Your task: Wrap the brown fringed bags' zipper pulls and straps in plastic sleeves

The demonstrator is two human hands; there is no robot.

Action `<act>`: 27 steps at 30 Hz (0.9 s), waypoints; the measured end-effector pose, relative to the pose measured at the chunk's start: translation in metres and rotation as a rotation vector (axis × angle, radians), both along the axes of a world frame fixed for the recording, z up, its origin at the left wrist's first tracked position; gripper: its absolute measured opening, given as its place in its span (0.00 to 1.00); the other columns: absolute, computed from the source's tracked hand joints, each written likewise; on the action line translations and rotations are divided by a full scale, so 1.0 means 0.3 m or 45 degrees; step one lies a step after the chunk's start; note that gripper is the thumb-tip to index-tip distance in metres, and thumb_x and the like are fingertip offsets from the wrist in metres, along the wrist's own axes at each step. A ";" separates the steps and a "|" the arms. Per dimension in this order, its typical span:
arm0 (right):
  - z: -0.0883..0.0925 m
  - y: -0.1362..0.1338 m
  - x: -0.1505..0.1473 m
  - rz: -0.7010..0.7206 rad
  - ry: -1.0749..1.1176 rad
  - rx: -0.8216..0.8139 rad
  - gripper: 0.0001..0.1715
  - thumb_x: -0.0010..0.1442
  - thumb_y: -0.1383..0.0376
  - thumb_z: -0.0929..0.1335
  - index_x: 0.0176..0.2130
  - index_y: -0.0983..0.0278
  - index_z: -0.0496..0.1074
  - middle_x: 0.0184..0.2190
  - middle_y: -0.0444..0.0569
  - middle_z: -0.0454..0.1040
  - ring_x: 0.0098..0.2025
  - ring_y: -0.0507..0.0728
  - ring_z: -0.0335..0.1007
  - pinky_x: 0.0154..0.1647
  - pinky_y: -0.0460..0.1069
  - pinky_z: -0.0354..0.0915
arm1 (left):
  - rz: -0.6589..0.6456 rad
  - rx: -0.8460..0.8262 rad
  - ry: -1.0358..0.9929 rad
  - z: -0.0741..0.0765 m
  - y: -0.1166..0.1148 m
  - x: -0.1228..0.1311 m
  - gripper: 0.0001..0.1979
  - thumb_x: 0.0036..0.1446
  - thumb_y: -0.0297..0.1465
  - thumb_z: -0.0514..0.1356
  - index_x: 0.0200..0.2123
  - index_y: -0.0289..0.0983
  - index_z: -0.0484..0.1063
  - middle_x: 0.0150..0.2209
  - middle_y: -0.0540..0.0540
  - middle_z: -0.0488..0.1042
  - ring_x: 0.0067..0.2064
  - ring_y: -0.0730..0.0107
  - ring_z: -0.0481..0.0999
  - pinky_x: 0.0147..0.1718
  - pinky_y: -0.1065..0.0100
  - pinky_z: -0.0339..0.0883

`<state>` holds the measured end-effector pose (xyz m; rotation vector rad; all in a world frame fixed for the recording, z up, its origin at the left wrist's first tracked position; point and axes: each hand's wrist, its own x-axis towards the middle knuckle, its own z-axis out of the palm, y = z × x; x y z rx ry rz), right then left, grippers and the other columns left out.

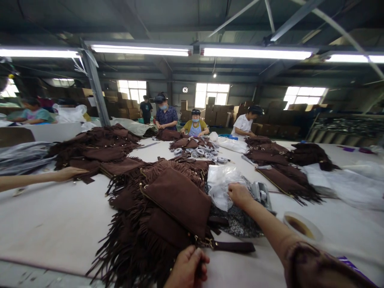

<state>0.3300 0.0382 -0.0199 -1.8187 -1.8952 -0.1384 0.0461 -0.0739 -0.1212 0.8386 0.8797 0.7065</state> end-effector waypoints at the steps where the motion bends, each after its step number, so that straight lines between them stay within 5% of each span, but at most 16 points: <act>1: 0.020 -0.028 0.001 0.001 0.034 0.005 0.09 0.59 0.68 0.66 0.27 0.67 0.71 0.44 0.56 0.76 0.45 0.58 0.72 0.48 0.54 0.65 | 0.016 0.007 -0.009 0.003 -0.003 -0.001 0.32 0.37 0.58 0.64 0.28 0.33 0.69 0.18 0.52 0.68 0.18 0.77 0.64 0.19 0.73 0.51; 5: 0.065 -0.203 -0.057 0.220 0.288 -0.248 0.11 0.58 0.65 0.64 0.25 0.66 0.69 0.53 0.56 0.72 0.39 0.55 0.75 0.40 0.49 0.68 | 0.077 0.011 -0.154 0.041 -0.019 -0.014 0.26 0.45 0.52 0.64 0.28 0.32 0.71 0.21 0.50 0.69 0.21 0.78 0.65 0.23 0.72 0.57; 8: 0.064 -0.363 -0.143 0.533 0.864 -0.755 0.13 0.58 0.60 0.65 0.27 0.66 0.69 0.58 0.57 0.67 0.25 0.50 0.72 0.27 0.48 0.66 | 0.104 -0.058 -0.306 0.090 -0.032 -0.026 0.19 0.50 0.44 0.66 0.31 0.32 0.72 0.30 0.45 0.74 0.29 0.74 0.71 0.28 0.72 0.62; 11: 0.062 -0.470 -0.214 0.766 1.064 -1.019 0.12 0.56 0.61 0.68 0.25 0.67 0.70 0.59 0.55 0.65 0.33 0.53 0.73 0.33 0.48 0.67 | 0.086 -0.104 -0.417 0.128 -0.037 -0.032 0.14 0.51 0.39 0.66 0.29 0.34 0.71 0.44 0.39 0.75 0.44 0.64 0.73 0.38 0.67 0.65; 14: 0.058 -0.487 -0.239 0.840 0.999 -1.061 0.12 0.55 0.61 0.69 0.24 0.66 0.71 0.55 0.54 0.68 0.46 0.59 0.70 0.44 0.51 0.65 | 0.000 -0.077 -0.454 0.136 -0.034 -0.035 0.14 0.52 0.38 0.65 0.27 0.33 0.71 0.47 0.38 0.74 0.46 0.61 0.71 0.40 0.66 0.64; 19: 0.034 -0.420 -0.241 0.758 0.871 -0.920 0.10 0.53 0.62 0.70 0.24 0.65 0.74 0.49 0.53 0.71 0.53 0.62 0.66 0.53 0.54 0.59 | -0.174 -0.005 -0.328 0.121 -0.034 -0.040 0.17 0.49 0.42 0.66 0.27 0.33 0.70 0.30 0.45 0.73 0.31 0.71 0.69 0.33 0.69 0.62; 22: 0.004 -0.402 -0.270 0.567 1.036 -0.742 0.13 0.53 0.58 0.70 0.25 0.65 0.73 0.34 0.49 0.74 0.36 0.55 0.70 0.38 0.49 0.64 | -0.201 0.049 -0.079 0.111 -0.042 -0.037 0.19 0.48 0.45 0.65 0.29 0.33 0.72 0.23 0.51 0.66 0.25 0.75 0.62 0.26 0.71 0.58; 24: -0.032 -0.418 -0.297 0.319 1.280 -0.639 0.18 0.55 0.51 0.68 0.30 0.65 0.72 0.21 0.42 0.68 0.23 0.50 0.62 0.23 0.45 0.58 | -0.129 0.075 -0.005 0.102 -0.050 -0.031 0.20 0.47 0.46 0.65 0.29 0.33 0.72 0.23 0.52 0.65 0.24 0.75 0.62 0.25 0.71 0.57; 27: -0.107 -0.481 -0.334 0.029 1.616 -0.624 0.28 0.56 0.42 0.63 0.36 0.64 0.68 0.18 0.38 0.62 0.16 0.47 0.50 0.15 0.43 0.46 | 0.013 0.054 -0.030 0.089 -0.063 -0.017 0.21 0.46 0.47 0.66 0.28 0.33 0.70 0.23 0.52 0.65 0.24 0.76 0.62 0.25 0.72 0.56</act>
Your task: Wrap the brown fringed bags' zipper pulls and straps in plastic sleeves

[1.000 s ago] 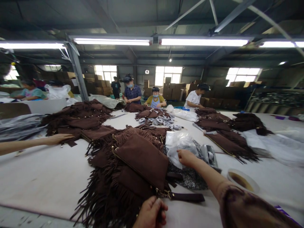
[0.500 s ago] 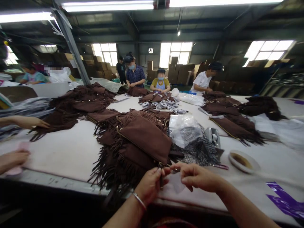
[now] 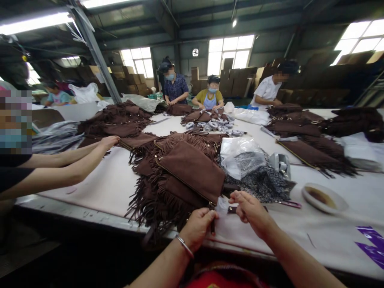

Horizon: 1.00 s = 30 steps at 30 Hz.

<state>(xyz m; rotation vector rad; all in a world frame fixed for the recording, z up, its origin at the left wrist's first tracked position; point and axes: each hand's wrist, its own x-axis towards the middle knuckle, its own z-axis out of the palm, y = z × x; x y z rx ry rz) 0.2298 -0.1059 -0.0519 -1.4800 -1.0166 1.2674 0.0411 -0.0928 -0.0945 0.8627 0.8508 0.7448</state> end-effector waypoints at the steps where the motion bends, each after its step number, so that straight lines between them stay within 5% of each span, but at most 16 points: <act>1: -0.024 -0.024 -0.011 -0.007 0.053 -0.066 0.30 0.56 0.40 0.62 0.36 0.64 0.67 0.19 0.39 0.63 0.16 0.47 0.49 0.14 0.43 0.45 | 0.030 -0.012 -0.009 -0.003 -0.004 0.006 0.21 0.46 0.47 0.66 0.28 0.34 0.70 0.23 0.52 0.65 0.24 0.76 0.61 0.24 0.72 0.56; 4: -0.072 -0.072 -0.046 0.108 0.074 -0.183 0.30 0.55 0.40 0.62 0.33 0.64 0.66 0.16 0.37 0.59 0.16 0.47 0.47 0.14 0.43 0.45 | 0.058 -0.014 -0.002 -0.005 -0.012 0.024 0.21 0.46 0.47 0.65 0.29 0.34 0.70 0.24 0.51 0.67 0.25 0.75 0.63 0.25 0.72 0.55; 7: -0.072 -0.068 -0.072 0.104 -0.125 -0.039 0.25 0.54 0.45 0.65 0.24 0.63 0.64 0.14 0.36 0.53 0.17 0.48 0.48 0.17 0.44 0.47 | 0.044 0.027 0.077 0.005 -0.018 0.035 0.21 0.46 0.47 0.65 0.29 0.34 0.72 0.23 0.52 0.67 0.25 0.75 0.62 0.24 0.72 0.55; 14: -0.041 -0.070 -0.042 0.077 -0.560 0.108 0.19 0.54 0.54 0.66 0.22 0.66 0.70 0.19 0.43 0.65 0.25 0.52 0.60 0.28 0.46 0.55 | 0.083 0.008 -0.002 0.064 -0.013 -0.014 0.18 0.46 0.43 0.67 0.27 0.33 0.73 0.28 0.49 0.70 0.29 0.75 0.65 0.29 0.72 0.58; 19: -0.043 -0.125 -0.052 0.231 -0.589 0.018 0.17 0.52 0.57 0.67 0.20 0.65 0.70 0.19 0.43 0.67 0.26 0.53 0.62 0.27 0.46 0.55 | -0.021 -0.134 -0.131 0.126 0.009 -0.027 0.19 0.45 0.44 0.68 0.31 0.34 0.75 0.25 0.51 0.67 0.25 0.76 0.64 0.26 0.71 0.57; 25: -0.028 -0.173 -0.069 0.288 -0.526 -0.056 0.15 0.51 0.58 0.68 0.20 0.65 0.71 0.19 0.44 0.69 0.26 0.54 0.63 0.28 0.47 0.56 | -0.036 0.031 0.017 0.145 0.028 0.010 0.23 0.45 0.47 0.67 0.34 0.31 0.76 0.20 0.54 0.61 0.21 0.81 0.55 0.21 0.73 0.45; 30: -0.023 -0.186 -0.064 0.294 -0.437 -0.103 0.13 0.50 0.58 0.69 0.22 0.65 0.75 0.21 0.45 0.72 0.27 0.55 0.64 0.30 0.47 0.58 | 0.004 0.187 0.177 0.132 0.025 0.019 0.24 0.47 0.49 0.64 0.34 0.31 0.77 0.20 0.53 0.63 0.22 0.79 0.56 0.21 0.72 0.46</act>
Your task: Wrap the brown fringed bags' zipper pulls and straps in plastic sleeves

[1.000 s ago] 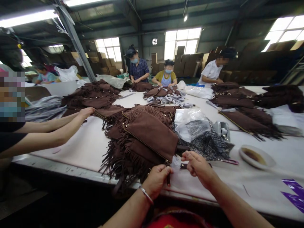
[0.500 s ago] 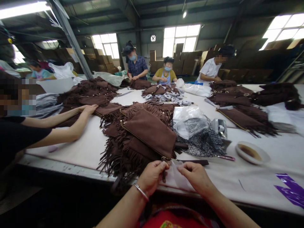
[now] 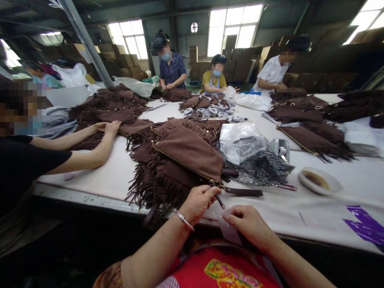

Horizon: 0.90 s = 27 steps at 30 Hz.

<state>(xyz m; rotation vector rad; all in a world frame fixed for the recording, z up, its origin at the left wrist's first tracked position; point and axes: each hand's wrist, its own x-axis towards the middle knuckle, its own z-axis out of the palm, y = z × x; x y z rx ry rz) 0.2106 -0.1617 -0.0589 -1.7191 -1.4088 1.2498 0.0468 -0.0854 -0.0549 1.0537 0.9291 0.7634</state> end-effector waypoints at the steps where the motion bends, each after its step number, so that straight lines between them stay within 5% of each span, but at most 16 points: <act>1: 0.003 0.001 -0.002 0.000 0.019 -0.012 0.13 0.50 0.58 0.69 0.23 0.65 0.75 0.22 0.45 0.72 0.27 0.55 0.64 0.30 0.47 0.58 | 0.000 0.032 0.032 -0.001 -0.001 -0.002 0.24 0.48 0.49 0.63 0.33 0.30 0.77 0.20 0.54 0.62 0.22 0.79 0.56 0.21 0.72 0.46; 10: -0.016 0.025 -0.046 -0.053 0.295 -0.102 0.19 0.52 0.53 0.69 0.23 0.66 0.71 0.16 0.39 0.61 0.20 0.48 0.50 0.22 0.45 0.47 | -0.041 0.189 0.258 -0.012 -0.002 -0.033 0.22 0.49 0.49 0.61 0.26 0.33 0.74 0.19 0.55 0.59 0.22 0.77 0.54 0.22 0.71 0.47; 16: -0.057 0.081 -0.102 -0.100 0.512 -0.022 0.24 0.52 0.48 0.70 0.24 0.67 0.73 0.19 0.42 0.68 0.22 0.49 0.57 0.24 0.45 0.51 | -0.024 0.144 0.353 -0.019 -0.018 -0.064 0.23 0.51 0.50 0.58 0.28 0.33 0.75 0.22 0.52 0.67 0.25 0.74 0.61 0.24 0.71 0.54; 22: -0.075 0.093 -0.159 -0.303 0.725 -0.196 0.26 0.49 0.45 0.71 0.31 0.65 0.70 0.18 0.40 0.68 0.18 0.49 0.58 0.20 0.44 0.52 | 0.089 -0.185 0.132 -0.048 -0.098 -0.090 0.22 0.48 0.48 0.62 0.35 0.34 0.73 0.27 0.48 0.71 0.26 0.72 0.67 0.27 0.70 0.61; 27: -0.087 0.096 -0.157 -0.319 0.690 -0.144 0.28 0.51 0.42 0.67 0.27 0.63 0.64 0.14 0.37 0.62 0.15 0.46 0.53 0.16 0.42 0.48 | 0.294 0.001 0.347 -0.094 -0.093 -0.101 0.15 0.48 0.42 0.63 0.25 0.35 0.72 0.23 0.50 0.69 0.26 0.73 0.63 0.25 0.72 0.57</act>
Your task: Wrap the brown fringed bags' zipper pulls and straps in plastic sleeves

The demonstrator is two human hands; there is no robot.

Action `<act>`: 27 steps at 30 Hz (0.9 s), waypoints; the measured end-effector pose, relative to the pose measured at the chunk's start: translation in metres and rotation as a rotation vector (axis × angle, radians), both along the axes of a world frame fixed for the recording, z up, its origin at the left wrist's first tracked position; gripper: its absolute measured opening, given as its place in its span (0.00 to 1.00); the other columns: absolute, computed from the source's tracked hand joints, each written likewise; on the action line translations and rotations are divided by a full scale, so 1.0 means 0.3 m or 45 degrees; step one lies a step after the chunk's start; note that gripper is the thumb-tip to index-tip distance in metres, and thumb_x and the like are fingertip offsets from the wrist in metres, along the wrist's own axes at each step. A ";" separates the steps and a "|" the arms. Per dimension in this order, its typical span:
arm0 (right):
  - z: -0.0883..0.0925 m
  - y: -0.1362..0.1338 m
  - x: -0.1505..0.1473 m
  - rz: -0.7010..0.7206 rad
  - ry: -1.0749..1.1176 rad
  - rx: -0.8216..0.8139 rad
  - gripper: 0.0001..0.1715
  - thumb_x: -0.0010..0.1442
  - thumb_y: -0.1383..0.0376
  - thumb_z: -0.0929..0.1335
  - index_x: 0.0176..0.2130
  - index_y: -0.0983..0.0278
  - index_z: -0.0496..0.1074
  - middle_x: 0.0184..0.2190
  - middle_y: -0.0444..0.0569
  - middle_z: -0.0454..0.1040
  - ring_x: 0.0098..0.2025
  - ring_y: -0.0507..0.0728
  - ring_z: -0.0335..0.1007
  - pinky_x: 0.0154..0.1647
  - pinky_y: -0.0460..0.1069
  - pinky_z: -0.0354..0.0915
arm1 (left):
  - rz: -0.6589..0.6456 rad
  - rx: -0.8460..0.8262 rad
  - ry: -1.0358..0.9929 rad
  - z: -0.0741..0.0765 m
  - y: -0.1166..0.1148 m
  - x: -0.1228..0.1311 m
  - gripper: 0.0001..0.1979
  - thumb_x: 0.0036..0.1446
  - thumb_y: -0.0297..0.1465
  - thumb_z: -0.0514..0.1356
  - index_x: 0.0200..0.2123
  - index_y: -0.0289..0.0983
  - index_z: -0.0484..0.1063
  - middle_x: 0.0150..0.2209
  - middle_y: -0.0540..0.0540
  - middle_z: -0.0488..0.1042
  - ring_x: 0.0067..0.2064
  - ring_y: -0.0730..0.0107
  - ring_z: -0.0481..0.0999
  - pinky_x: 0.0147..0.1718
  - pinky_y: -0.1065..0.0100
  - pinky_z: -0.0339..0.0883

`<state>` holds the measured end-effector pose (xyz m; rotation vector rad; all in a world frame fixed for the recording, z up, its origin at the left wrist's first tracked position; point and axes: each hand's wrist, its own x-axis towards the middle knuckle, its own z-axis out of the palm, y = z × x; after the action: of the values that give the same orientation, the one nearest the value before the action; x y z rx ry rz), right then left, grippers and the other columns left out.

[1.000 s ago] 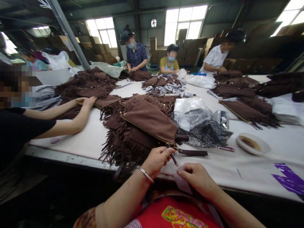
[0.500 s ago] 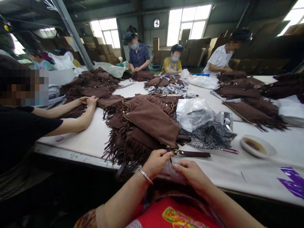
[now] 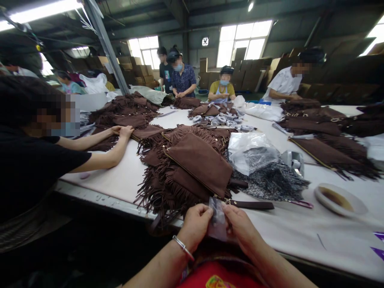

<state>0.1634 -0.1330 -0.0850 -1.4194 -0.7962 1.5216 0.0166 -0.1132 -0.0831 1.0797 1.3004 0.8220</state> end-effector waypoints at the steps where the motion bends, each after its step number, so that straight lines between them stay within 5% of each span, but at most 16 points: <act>1: -0.002 0.003 0.004 0.000 -0.022 -0.004 0.28 0.52 0.41 0.66 0.26 0.63 0.63 0.13 0.37 0.61 0.14 0.46 0.52 0.16 0.42 0.47 | 0.007 0.052 0.045 -0.004 0.009 -0.001 0.14 0.48 0.41 0.63 0.24 0.35 0.72 0.23 0.50 0.69 0.27 0.72 0.64 0.26 0.72 0.58; 7: -0.009 0.037 0.003 0.000 -0.062 -0.048 0.23 0.49 0.46 0.69 0.25 0.62 0.62 0.08 0.33 0.56 0.10 0.45 0.44 0.12 0.42 0.40 | 0.036 0.199 0.207 -0.013 0.045 0.018 0.13 0.53 0.39 0.57 0.26 0.35 0.72 0.24 0.48 0.72 0.27 0.69 0.67 0.26 0.70 0.58; 12: -0.005 0.044 0.003 0.088 -0.218 0.006 0.23 0.52 0.45 0.67 0.26 0.63 0.65 0.09 0.37 0.61 0.11 0.48 0.52 0.13 0.43 0.47 | 0.046 0.128 0.177 -0.002 0.051 0.045 0.18 0.52 0.45 0.59 0.30 0.34 0.74 0.27 0.45 0.75 0.29 0.67 0.70 0.26 0.69 0.59; 14: -0.003 0.040 0.024 0.141 -0.449 0.187 0.23 0.57 0.47 0.64 0.28 0.63 0.69 0.13 0.42 0.66 0.15 0.51 0.60 0.16 0.46 0.56 | 0.043 0.111 0.148 0.011 0.052 0.053 0.18 0.51 0.45 0.60 0.28 0.34 0.74 0.26 0.45 0.74 0.28 0.67 0.69 0.26 0.69 0.58; 17: 0.005 0.046 0.074 0.115 -0.903 0.718 0.15 0.61 0.56 0.64 0.39 0.64 0.73 0.30 0.52 0.75 0.33 0.58 0.72 0.36 0.51 0.68 | 0.017 -0.026 -0.022 0.022 0.054 0.061 0.19 0.51 0.47 0.60 0.30 0.36 0.72 0.23 0.48 0.72 0.24 0.69 0.68 0.23 0.70 0.56; 21: 0.033 0.090 0.125 0.355 -1.338 1.330 0.16 0.62 0.67 0.63 0.49 0.61 0.72 0.45 0.56 0.73 0.47 0.61 0.68 0.49 0.55 0.65 | 0.017 -0.026 -0.092 0.008 0.063 0.061 0.19 0.51 0.48 0.60 0.28 0.36 0.69 0.19 0.53 0.66 0.21 0.74 0.61 0.21 0.71 0.51; 27: 0.103 0.142 0.115 0.635 -1.611 1.492 0.14 0.64 0.69 0.61 0.40 0.63 0.75 0.38 0.53 0.74 0.40 0.58 0.67 0.43 0.53 0.64 | -0.025 0.327 0.064 0.019 0.043 0.040 0.12 0.57 0.38 0.57 0.34 0.35 0.74 0.30 0.47 0.74 0.32 0.68 0.69 0.32 0.69 0.59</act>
<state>0.1978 -0.0903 -0.0540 -1.0838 -2.3874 -0.0021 0.0286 -0.1001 -0.0775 1.3212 1.2468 0.9710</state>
